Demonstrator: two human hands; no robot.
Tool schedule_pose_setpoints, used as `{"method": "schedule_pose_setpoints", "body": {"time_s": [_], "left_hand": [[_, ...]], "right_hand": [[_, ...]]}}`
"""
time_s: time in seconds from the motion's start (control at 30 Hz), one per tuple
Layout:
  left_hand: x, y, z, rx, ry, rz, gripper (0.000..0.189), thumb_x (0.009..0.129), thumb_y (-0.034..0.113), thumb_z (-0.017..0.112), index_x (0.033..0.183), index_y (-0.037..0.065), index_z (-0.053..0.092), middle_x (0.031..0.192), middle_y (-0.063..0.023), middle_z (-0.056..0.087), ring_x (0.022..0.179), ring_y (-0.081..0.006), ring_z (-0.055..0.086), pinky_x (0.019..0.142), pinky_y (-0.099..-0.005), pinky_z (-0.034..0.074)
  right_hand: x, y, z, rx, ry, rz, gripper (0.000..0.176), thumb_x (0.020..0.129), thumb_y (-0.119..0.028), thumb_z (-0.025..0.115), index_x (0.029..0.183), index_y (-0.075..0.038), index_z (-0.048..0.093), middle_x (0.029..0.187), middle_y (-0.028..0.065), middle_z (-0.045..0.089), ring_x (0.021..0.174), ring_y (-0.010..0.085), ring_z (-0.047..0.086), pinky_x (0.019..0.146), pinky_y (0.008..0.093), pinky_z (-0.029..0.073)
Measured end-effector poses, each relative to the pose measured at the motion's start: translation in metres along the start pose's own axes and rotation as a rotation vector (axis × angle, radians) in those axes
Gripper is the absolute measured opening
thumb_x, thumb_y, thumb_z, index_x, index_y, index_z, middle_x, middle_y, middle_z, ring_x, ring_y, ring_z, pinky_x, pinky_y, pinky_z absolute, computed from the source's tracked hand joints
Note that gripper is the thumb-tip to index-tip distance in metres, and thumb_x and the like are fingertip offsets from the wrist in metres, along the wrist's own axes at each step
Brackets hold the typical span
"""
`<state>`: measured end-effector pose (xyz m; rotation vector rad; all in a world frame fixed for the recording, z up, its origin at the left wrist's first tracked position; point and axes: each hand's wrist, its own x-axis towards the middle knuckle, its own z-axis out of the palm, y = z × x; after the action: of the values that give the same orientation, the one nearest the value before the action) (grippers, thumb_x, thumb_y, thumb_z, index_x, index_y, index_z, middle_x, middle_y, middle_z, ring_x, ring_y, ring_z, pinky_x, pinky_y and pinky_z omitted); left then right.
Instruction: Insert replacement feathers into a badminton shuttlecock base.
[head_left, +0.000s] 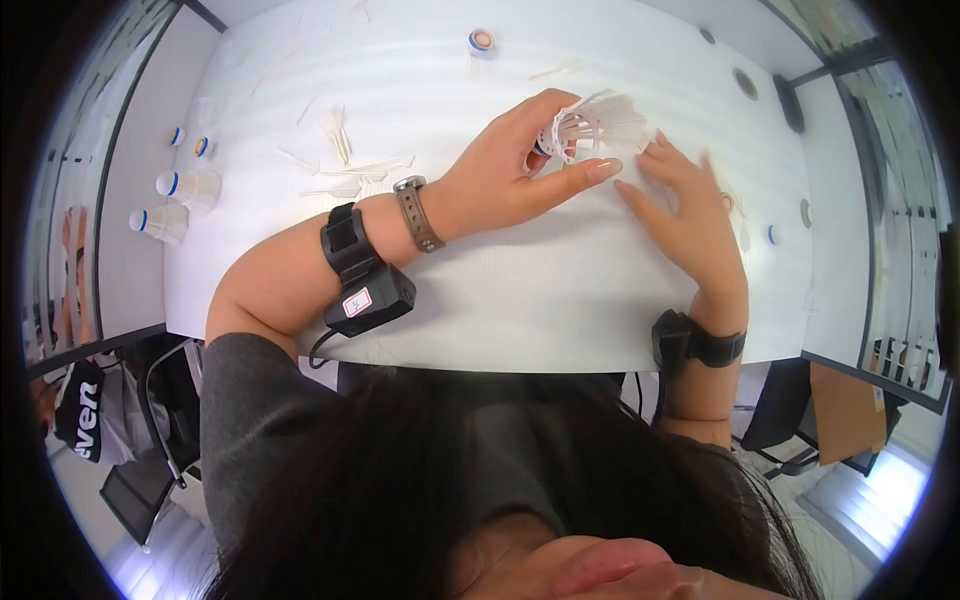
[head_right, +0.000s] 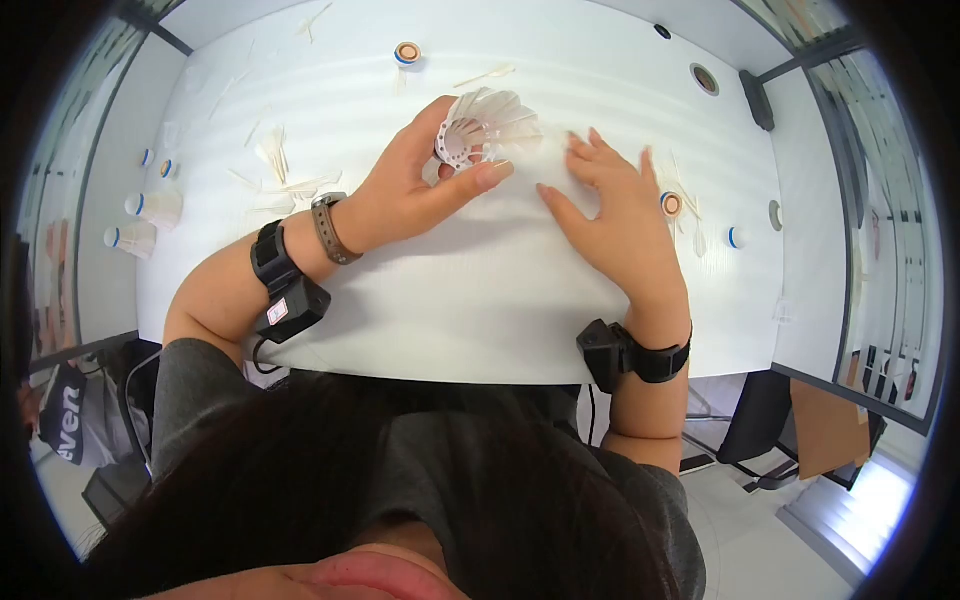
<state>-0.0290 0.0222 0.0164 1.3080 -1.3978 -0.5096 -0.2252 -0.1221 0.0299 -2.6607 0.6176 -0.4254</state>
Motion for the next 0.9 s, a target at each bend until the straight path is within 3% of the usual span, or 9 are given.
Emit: {"method": "schedule_pose_setpoints", "body": {"time_s": [0.07,0.13,0.23,0.3,0.43,0.63,0.73,0.83,0.9], "left_hand": [[0.0,0.003,-0.003,-0.016,-0.018,-0.047,0.045,0.093,0.024,0.069,0.127,0.001,0.05,0.094,0.0005,0.058,0.078,-0.0048,0.05,0.069,-0.0218,0.044],[0.001,-0.004,0.003,-0.103,0.142,-0.009,0.041,0.092,0.027,0.069,0.121,0.003,0.054,0.093,-0.0004,0.057,0.074,-0.0064,0.047,0.066,-0.0235,0.043],[0.004,-0.017,0.006,-0.199,0.281,-0.005,0.035,0.094,0.026,0.067,0.117,0.004,0.055,0.09,0.0006,0.058,0.073,-0.0053,0.047,0.063,-0.0229,0.042],[0.007,-0.019,0.007,-0.289,0.345,-0.039,0.033,0.095,0.026,0.066,0.116,0.004,0.054,0.088,0.001,0.058,0.072,-0.0047,0.047,0.062,-0.0221,0.042],[0.007,-0.017,0.005,-0.35,0.335,-0.144,0.033,0.095,0.027,0.066,0.116,0.004,0.054,0.089,0.0014,0.059,0.07,-0.0035,0.048,0.061,-0.0211,0.042],[0.007,-0.015,0.006,-0.307,0.31,-0.167,0.034,0.091,0.025,0.072,0.112,0.002,0.058,0.089,0.0013,0.062,0.073,-0.0029,0.05,0.064,-0.021,0.044],[0.007,-0.009,-0.004,-0.24,0.204,-0.222,0.032,0.087,0.023,0.076,0.107,0.002,0.064,0.095,-0.0016,0.069,0.083,-0.0053,0.06,0.073,-0.0229,0.05],[0.006,-0.013,-0.001,-0.209,0.209,-0.306,0.033,0.083,0.027,0.081,0.102,0.004,0.067,0.093,-0.0013,0.069,0.085,-0.007,0.062,0.077,-0.0245,0.05],[0.007,-0.01,-0.002,-0.194,0.167,-0.309,0.033,0.083,0.028,0.081,0.101,0.005,0.068,0.093,-0.0008,0.07,0.085,-0.0073,0.063,0.077,-0.0247,0.051]], "right_hand": [[0.002,-0.006,-0.001,0.059,-0.033,-0.091,0.038,0.084,-0.023,0.074,0.116,-0.004,0.069,0.133,0.0155,0.06,0.138,0.0321,0.044,0.118,0.0551,0.017],[0.005,-0.013,-0.001,0.104,-0.043,-0.16,0.032,0.084,-0.022,0.074,0.112,-0.008,0.072,0.135,0.0159,0.059,0.138,0.0348,0.042,0.118,0.0545,0.018],[0.004,-0.015,-0.002,0.02,-0.084,-0.216,0.042,0.083,-0.016,0.076,0.123,-0.012,0.066,0.139,0.0112,0.057,0.139,0.0328,0.042,0.119,0.0546,0.017],[0.002,-0.014,-0.001,0.053,-0.102,-0.207,0.042,0.083,-0.02,0.075,0.122,-0.007,0.066,0.138,0.0136,0.057,0.139,0.0327,0.041,0.119,0.0537,0.018],[0.003,-0.017,-0.002,0.04,-0.12,-0.187,0.045,0.084,-0.021,0.074,0.124,-0.003,0.063,0.138,0.0142,0.057,0.139,0.0316,0.041,0.119,0.0525,0.019],[0.009,-0.016,-0.001,0.157,0.014,-0.179,0.034,0.085,-0.015,0.073,0.116,0.0,0.068,0.126,0.0132,0.066,0.133,0.0309,0.05,0.116,0.0485,0.028],[0.011,-0.024,-0.003,0.458,0.087,-0.025,0.031,0.085,-0.012,0.073,0.113,-0.001,0.069,0.12,0.0135,0.069,0.129,0.029,0.054,0.114,0.0439,0.032],[0.012,-0.028,-0.006,0.716,0.046,0.063,0.037,0.085,-0.013,0.071,0.121,-0.002,0.067,0.127,0.0148,0.065,0.131,0.0272,0.052,0.113,0.0406,0.032],[0.012,-0.031,-0.007,0.886,0.029,0.002,0.044,0.085,-0.014,0.069,0.127,-0.002,0.063,0.134,0.0147,0.06,0.134,0.0274,0.049,0.114,0.0405,0.031]]}}
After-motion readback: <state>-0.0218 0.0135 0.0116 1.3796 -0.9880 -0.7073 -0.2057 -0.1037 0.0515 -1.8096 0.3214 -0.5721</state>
